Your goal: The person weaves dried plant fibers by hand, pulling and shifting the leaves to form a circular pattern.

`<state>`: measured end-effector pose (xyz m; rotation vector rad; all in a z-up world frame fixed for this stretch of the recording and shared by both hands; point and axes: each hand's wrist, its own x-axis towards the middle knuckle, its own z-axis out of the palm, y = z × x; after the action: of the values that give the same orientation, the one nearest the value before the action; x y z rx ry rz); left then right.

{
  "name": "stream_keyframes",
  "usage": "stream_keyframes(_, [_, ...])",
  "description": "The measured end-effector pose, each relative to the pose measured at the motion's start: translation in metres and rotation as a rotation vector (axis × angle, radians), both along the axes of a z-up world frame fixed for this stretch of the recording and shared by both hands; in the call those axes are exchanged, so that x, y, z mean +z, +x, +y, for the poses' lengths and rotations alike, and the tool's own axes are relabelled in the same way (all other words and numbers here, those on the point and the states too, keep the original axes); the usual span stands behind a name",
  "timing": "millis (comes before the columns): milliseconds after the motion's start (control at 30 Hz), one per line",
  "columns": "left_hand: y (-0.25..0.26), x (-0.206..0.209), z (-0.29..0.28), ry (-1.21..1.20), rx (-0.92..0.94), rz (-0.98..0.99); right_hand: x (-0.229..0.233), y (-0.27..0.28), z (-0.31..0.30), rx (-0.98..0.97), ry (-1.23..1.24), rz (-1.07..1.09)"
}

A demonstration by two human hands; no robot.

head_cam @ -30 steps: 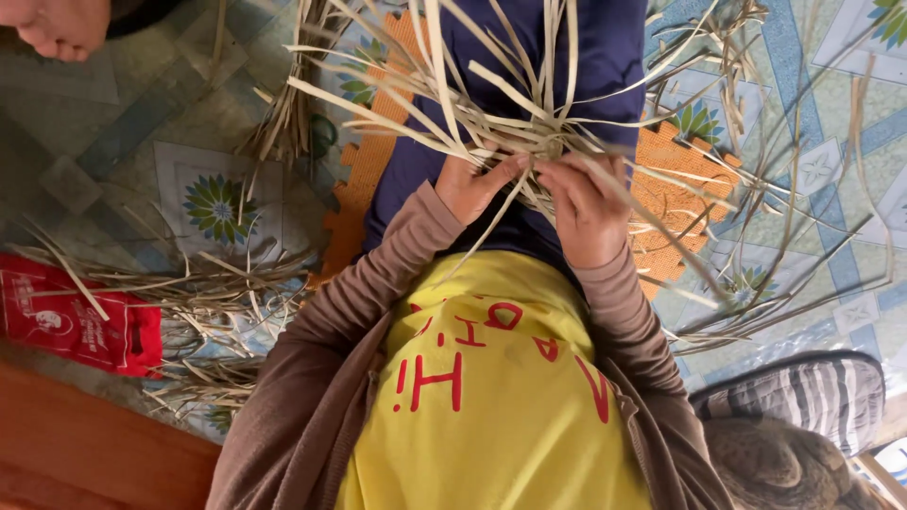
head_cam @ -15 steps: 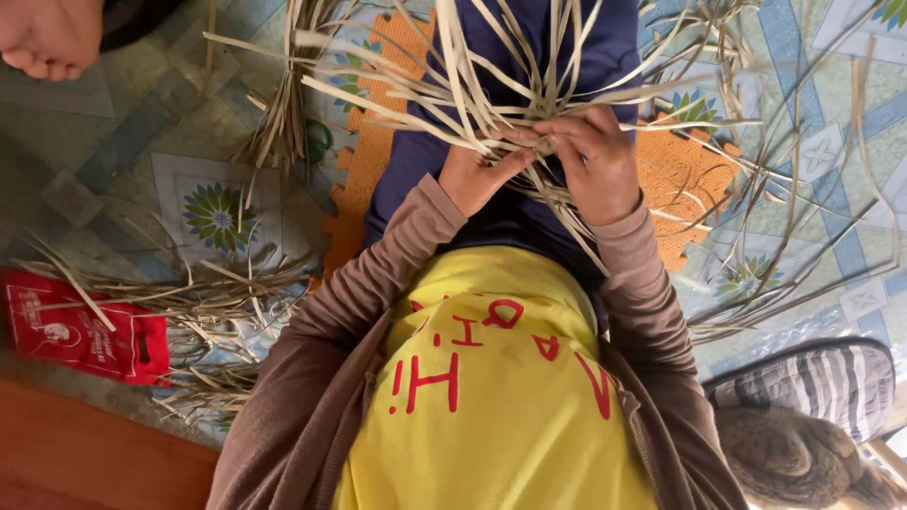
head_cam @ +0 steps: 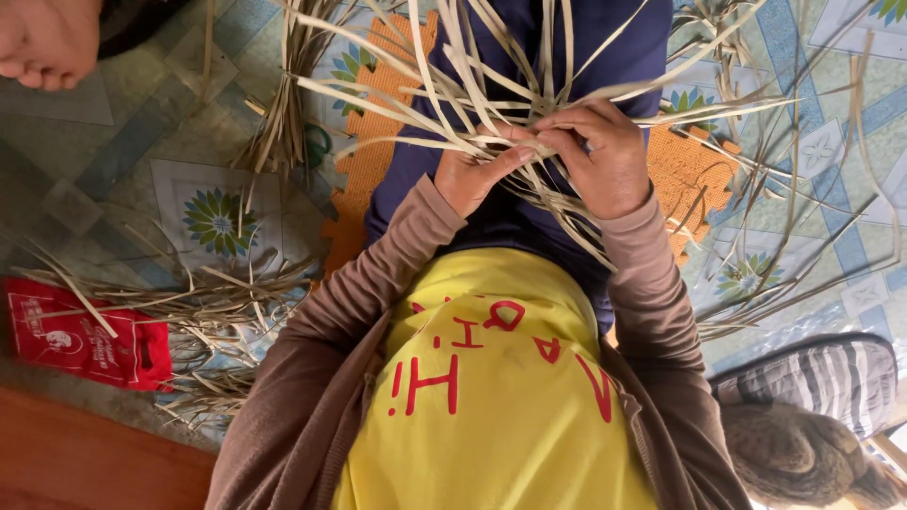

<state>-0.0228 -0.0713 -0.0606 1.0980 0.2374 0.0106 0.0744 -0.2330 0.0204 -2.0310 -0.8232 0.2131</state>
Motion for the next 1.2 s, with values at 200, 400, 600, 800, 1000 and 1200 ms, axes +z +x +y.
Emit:
stream_keyframes(200, [-0.001, -0.031, -0.012, -0.220, 0.092, -0.059, -0.013, -0.002, -0.002, -0.130, 0.054, 0.020])
stream_keyframes(400, [0.002, -0.021, -0.019, -0.103, 0.169, -0.060, -0.021, -0.004, -0.005, 0.032, 0.261, -0.006])
stream_keyframes(600, [0.003, -0.029, -0.020, -0.092, 0.182, -0.072, -0.036, -0.009, -0.012, -0.059, 0.341, -0.013])
stream_keyframes(800, [-0.002, -0.039, -0.018, -0.043, 0.135, -0.070, -0.046, -0.012, -0.024, -0.062, 0.362, 0.104])
stream_keyframes(1000, [-0.003, -0.042, -0.019, 0.048, 0.113, -0.096, -0.030, -0.011, -0.015, -0.056, 0.325, 0.101])
stream_keyframes(1200, [-0.009, -0.056, -0.025, 0.041, 0.142, -0.021, -0.036, -0.012, -0.020, -0.113, 0.259, 0.121])
